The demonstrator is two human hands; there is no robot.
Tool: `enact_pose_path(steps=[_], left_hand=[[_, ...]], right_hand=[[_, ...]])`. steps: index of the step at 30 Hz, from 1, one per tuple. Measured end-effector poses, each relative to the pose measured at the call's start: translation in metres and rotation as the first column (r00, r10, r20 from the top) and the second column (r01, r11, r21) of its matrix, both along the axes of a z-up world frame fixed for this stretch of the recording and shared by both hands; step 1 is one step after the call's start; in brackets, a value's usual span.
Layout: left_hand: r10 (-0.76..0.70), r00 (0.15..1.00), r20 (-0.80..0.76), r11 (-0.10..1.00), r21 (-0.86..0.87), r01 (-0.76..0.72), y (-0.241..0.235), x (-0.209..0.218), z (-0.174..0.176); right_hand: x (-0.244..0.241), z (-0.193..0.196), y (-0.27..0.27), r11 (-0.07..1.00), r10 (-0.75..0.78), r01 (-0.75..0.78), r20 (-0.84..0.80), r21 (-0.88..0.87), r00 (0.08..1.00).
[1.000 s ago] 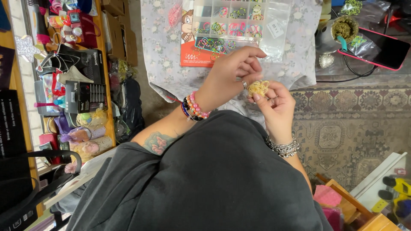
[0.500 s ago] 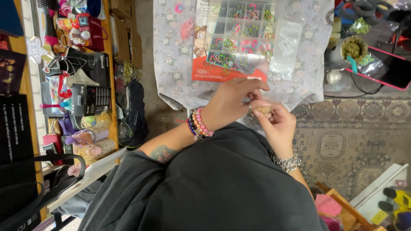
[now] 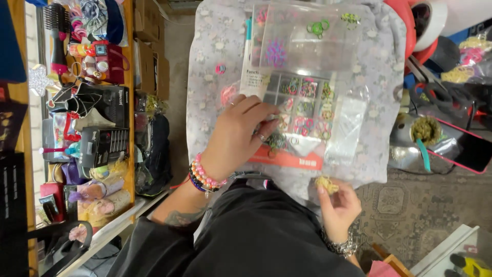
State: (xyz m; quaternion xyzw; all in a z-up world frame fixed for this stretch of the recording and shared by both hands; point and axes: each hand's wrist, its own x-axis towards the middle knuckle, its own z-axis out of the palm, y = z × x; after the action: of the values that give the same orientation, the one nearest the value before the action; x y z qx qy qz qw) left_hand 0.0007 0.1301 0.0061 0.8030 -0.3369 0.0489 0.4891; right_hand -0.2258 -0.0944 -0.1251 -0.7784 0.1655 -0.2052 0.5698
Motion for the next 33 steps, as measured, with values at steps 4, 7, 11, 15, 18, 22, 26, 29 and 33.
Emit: enact_pose_path(steps=[4, 7, 11, 15, 18, 22, 26, 29, 33], left_hand=[[-0.047, 0.989, 0.139, 0.972, 0.235, 0.014, -0.017, 0.023, -0.008], [-0.014, 0.980, 0.200, 0.941, 0.335, -0.055, -0.034, 0.029, -0.008], [0.019, 0.975, 0.221, 0.894, 0.432, -0.116, -0.050, 0.031, -0.008], [0.024, 0.966, 0.257, 0.890, 0.434, -0.137, -0.058, 0.035, -0.015], [-0.006, 0.969, 0.245, 0.859, 0.498, -0.121, -0.060, 0.037, -0.018], [-0.057, 0.983, 0.177, 0.889, 0.457, -0.031, -0.058, 0.040, -0.016], [-0.056, 0.977, 0.203, 0.887, 0.460, -0.044, -0.056, 0.040, -0.012], [-0.066, 0.957, 0.283, 0.865, 0.493, -0.086, -0.061, 0.043, -0.009], [-0.111, 0.894, 0.435, 0.812, 0.558, -0.171, -0.077, 0.050, -0.007]], right_hand=[[-0.006, -0.012, -0.001, 0.999, -0.008, 0.010, 0.053, -0.033, 0.999], [-0.006, -0.014, -0.002, 0.997, -0.014, 0.019, 0.064, -0.076, 0.998], [-0.020, -0.030, -0.005, 0.989, -0.088, 0.091, 0.034, -0.120, 0.996], [-0.018, -0.021, -0.006, 0.992, -0.074, 0.078, 0.043, -0.097, 0.996], [-0.020, -0.016, -0.008, 0.990, -0.026, 0.020, -0.041, -0.140, 0.999], [-0.017, -0.016, -0.007, 0.985, -0.028, 0.027, -0.003, -0.168, 1.000], [-0.015, -0.009, -0.010, 0.981, 0.033, -0.036, -0.019, -0.189, 0.999], [-0.011, -0.011, -0.006, 0.983, -0.008, 0.011, 0.018, -0.184, 1.000], [-0.009, -0.008, -0.003, 0.989, -0.020, 0.023, 0.017, -0.148, 1.000]])
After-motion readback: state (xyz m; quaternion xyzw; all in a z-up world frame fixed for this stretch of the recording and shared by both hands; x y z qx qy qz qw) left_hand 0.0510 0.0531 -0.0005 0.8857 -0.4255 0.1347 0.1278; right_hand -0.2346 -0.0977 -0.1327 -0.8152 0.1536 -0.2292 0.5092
